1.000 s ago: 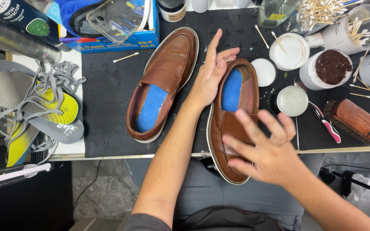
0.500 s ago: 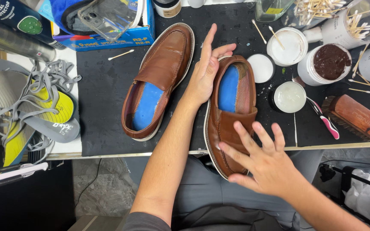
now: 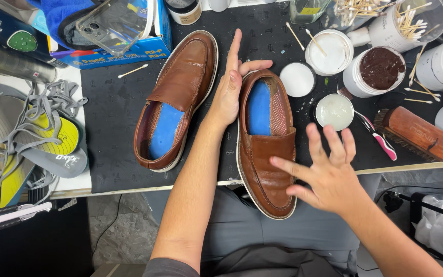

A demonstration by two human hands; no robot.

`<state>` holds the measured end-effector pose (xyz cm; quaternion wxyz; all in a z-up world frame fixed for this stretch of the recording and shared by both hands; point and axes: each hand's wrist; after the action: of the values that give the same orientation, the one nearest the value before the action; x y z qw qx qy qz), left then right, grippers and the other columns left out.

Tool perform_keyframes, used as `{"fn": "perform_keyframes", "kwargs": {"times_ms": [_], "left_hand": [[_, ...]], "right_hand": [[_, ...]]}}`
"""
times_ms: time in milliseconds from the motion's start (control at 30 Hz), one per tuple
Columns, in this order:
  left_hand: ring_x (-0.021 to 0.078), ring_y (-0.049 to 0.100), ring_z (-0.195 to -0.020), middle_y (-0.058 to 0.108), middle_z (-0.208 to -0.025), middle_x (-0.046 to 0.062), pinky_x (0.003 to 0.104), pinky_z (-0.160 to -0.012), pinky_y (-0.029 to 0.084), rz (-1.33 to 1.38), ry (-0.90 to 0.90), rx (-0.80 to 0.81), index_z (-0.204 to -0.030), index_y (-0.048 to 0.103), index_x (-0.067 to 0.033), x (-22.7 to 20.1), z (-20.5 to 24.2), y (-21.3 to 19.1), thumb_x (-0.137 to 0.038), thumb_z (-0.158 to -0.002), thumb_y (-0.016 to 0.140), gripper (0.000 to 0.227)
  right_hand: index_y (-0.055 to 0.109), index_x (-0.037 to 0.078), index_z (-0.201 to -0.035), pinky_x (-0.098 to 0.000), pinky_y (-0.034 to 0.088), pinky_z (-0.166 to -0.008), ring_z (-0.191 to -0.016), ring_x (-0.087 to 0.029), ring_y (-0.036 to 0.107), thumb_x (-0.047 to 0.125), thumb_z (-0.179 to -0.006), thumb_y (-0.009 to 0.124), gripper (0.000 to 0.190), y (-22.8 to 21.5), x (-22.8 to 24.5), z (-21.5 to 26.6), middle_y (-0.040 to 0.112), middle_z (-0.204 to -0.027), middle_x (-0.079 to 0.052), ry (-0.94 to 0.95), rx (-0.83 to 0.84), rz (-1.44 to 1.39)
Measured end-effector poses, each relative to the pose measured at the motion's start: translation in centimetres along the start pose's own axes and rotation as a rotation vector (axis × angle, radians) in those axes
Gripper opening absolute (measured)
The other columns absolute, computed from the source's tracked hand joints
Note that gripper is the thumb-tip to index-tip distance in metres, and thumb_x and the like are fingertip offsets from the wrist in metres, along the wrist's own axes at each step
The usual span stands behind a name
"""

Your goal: The person applies a white cream to the surface of a brown leather loafer using their fingers, rubbing it in thoroughly. They rotate the shoe to cover the toe, sides, and heel, then repeat the process on the second shoe.

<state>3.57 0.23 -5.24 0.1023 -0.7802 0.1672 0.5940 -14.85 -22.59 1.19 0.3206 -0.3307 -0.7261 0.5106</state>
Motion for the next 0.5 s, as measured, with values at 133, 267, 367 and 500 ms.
{"fn": "perform_keyframes", "kwargs": {"times_ms": [133, 267, 367, 500], "left_hand": [[0.0235, 0.066, -0.136, 0.074, -0.135, 0.013, 0.047, -0.136, 0.01, -0.04, 0.0, 0.024, -0.167, -0.003, -0.0109, -0.2, -0.1, -0.4, -0.089, -0.094, 0.015, 0.109], [0.0248, 0.068, -0.133, 0.072, -0.136, 0.015, 0.046, -0.133, 0.023, 0.051, -0.036, 0.03, -0.168, -0.006, -0.0118, -0.3, -0.1, -0.3, -0.09, -0.091, 0.02, 0.113], [0.0256, 0.067, -0.131, 0.072, -0.136, 0.016, 0.043, -0.13, 0.023, 0.065, -0.028, 0.011, -0.168, -0.005, -0.0116, -0.5, -0.1, -0.1, -0.09, -0.089, 0.022, 0.114], [0.0266, 0.066, -0.128, 0.068, -0.136, 0.018, 0.047, -0.119, 0.043, 0.141, -0.045, 0.027, -0.167, -0.008, -0.0123, -0.8, -0.1, 0.3, -0.09, -0.086, 0.026, 0.117]], "right_hand": [[0.062, 0.042, -0.149, -0.0589, -0.001, -0.124, -0.156, -0.041, 0.0, 0.069, -0.104, 0.031, 0.061, 0.3, -0.5, -1.9, 0.011, -0.17, -0.025, 0.037, -0.045, 0.037], [0.064, 0.037, -0.149, -0.061, 0.0, -0.124, -0.156, -0.043, 0.0, 0.068, -0.105, 0.031, 0.064, 0.5, -0.4, -2.6, 0.011, -0.169, -0.029, 0.109, -0.051, 0.018], [0.062, 0.035, -0.148, -0.0612, 0.002, -0.124, -0.156, -0.044, 0.001, 0.067, -0.106, 0.032, 0.06, 0.4, -0.3, -2.0, 0.008, -0.169, -0.03, 0.111, -0.065, -0.156], [0.065, 0.046, -0.135, -0.0539, 0.009, -0.125, -0.156, -0.033, 0.009, 0.071, -0.098, 0.04, 0.052, -0.2, -0.8, -0.3, 0.018, -0.17, -0.012, -0.17, -0.004, -0.232]]}}
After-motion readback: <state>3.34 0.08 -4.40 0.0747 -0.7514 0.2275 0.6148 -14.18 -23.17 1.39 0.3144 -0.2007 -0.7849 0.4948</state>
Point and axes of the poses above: each hand's wrist, its own z-axis away from the middle knuckle, its own y-axis out of the palm, x = y × z
